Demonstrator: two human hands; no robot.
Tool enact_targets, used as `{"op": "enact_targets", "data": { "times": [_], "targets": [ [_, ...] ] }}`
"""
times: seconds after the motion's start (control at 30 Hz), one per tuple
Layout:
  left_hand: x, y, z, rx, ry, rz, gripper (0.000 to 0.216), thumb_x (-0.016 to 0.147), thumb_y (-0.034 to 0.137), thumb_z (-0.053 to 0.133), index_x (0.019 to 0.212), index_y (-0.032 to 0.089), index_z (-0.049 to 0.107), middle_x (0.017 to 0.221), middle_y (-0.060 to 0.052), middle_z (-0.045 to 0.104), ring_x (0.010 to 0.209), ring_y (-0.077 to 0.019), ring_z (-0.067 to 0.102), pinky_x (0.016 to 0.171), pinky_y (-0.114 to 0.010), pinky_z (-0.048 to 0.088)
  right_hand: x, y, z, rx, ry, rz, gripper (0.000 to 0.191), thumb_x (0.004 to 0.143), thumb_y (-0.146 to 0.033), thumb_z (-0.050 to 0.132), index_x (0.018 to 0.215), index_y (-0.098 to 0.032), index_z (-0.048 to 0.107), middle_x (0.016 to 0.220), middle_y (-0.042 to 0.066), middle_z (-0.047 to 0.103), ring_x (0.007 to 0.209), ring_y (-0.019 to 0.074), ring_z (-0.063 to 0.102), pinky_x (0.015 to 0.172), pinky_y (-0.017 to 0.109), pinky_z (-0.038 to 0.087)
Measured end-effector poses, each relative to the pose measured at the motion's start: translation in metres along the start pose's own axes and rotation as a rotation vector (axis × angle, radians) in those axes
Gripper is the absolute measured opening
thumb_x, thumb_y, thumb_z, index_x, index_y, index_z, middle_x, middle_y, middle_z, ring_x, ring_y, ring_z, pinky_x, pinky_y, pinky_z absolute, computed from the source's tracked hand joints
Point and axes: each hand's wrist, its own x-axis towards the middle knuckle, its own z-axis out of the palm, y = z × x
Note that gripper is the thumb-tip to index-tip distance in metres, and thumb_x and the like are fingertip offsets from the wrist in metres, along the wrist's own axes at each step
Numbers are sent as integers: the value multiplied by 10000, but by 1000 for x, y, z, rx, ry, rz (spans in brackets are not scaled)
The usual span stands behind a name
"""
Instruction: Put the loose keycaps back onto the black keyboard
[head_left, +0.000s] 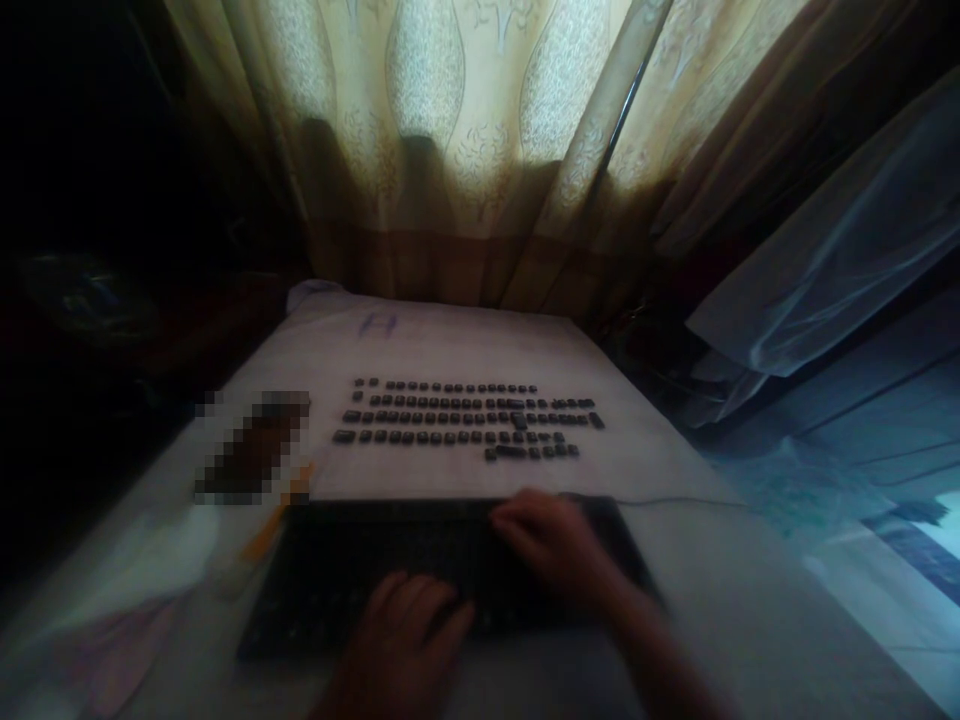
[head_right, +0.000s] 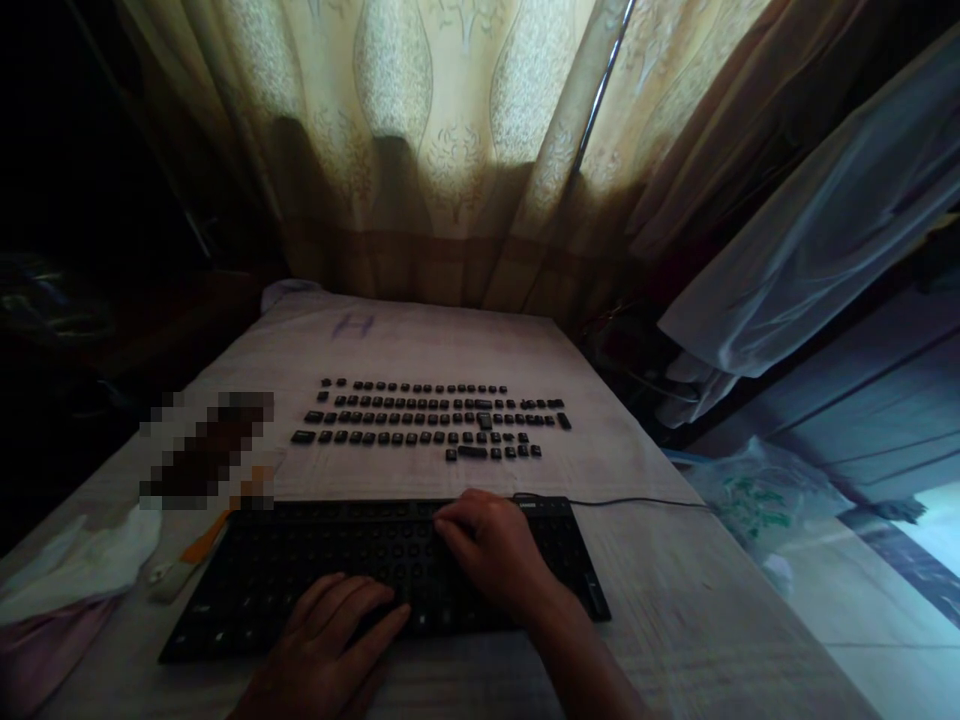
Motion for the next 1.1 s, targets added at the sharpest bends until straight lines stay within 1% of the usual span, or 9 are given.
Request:
{"op": "enact_targets", "data": {
  "times": [0.1,0.13,0.27,0.43,0.6,0.67,0.77,0.9,1.1],
  "targets": [
    [1,-3,5,22,114,37,310,1022,280,397,1010,261,706,939,-15,701,925,-179,600,956,-340,398,26,15,-12,-318,60,100,193,912,-165,595,968,-230,768,948,45,744,881,190,680,795,301,514],
    [1,-4,6,32,89,38,300,1020,280,404,1020,263,703,951,-12,702,934,-178,599,956,-334,397,34,20,-13,-359,66,115,200,916,-164,590,970,-229,771,977,58,740,916,201,677,809,309,509],
    [1,-7,4,47,71,65,250,999,255,448,1036,260,695,955,-5,699,939,-167,598,963,-314,402,55,33,-8,-438,69,121,217,914,-168,592,1015,-230,773,1035,85,719,987,226,660,832,327,495],
    [-2,-8,8,44,67,70,239,984,246,463,1043,261,694,954,-6,694,939,-164,602,969,-313,412,67,37,0,-512,29,93,211,898,-198,628,1048,-238,770,1069,94,698,1016,240,628,841,331,481],
    [-6,-6,14,28,136,45,263,980,243,438,1012,255,699,956,-20,681,927,-178,601,970,-347,418,74,38,1,-565,-1,69,175,908,-254,636,1010,-243,778,1059,93,693,1022,243,613,851,330,472],
    [-6,-4,10,14,40,27,233,953,231,491,1077,252,687,1008,-33,684,963,-190,605,970,-365,434,75,38,1,-580,-8,71,175,916,-265,628,1003,-250,779,1060,91,694,1021,242,609,851,331,471],
    [-3,0,-2,-23,-90,0,274,929,196,525,1160,244,664,1071,-50,683,1025,-211,600,994,-398,442,76,37,2,-592,-19,77,180,924,-283,619,1006,-259,777,1078,89,691,1024,241,605,850,329,471],
    [1,2,-10,-49,-123,-16,299,943,135,494,1172,228,662,1103,-57,673,1048,-212,593,1000,-411,438,76,36,4,-588,-17,88,180,925,-294,614,991,-250,776,1083,90,687,1031,248,601,843,329,473],
    [-2,2,-8,-61,-139,-30,307,938,127,527,1193,237,658,1130,-50,671,1067,-213,592,1020,-433,415,71,27,5,-524,30,60,176,920,-254,608,987,-206,764,1080,108,689,1048,261,599,879,348,466]
  ]
}}
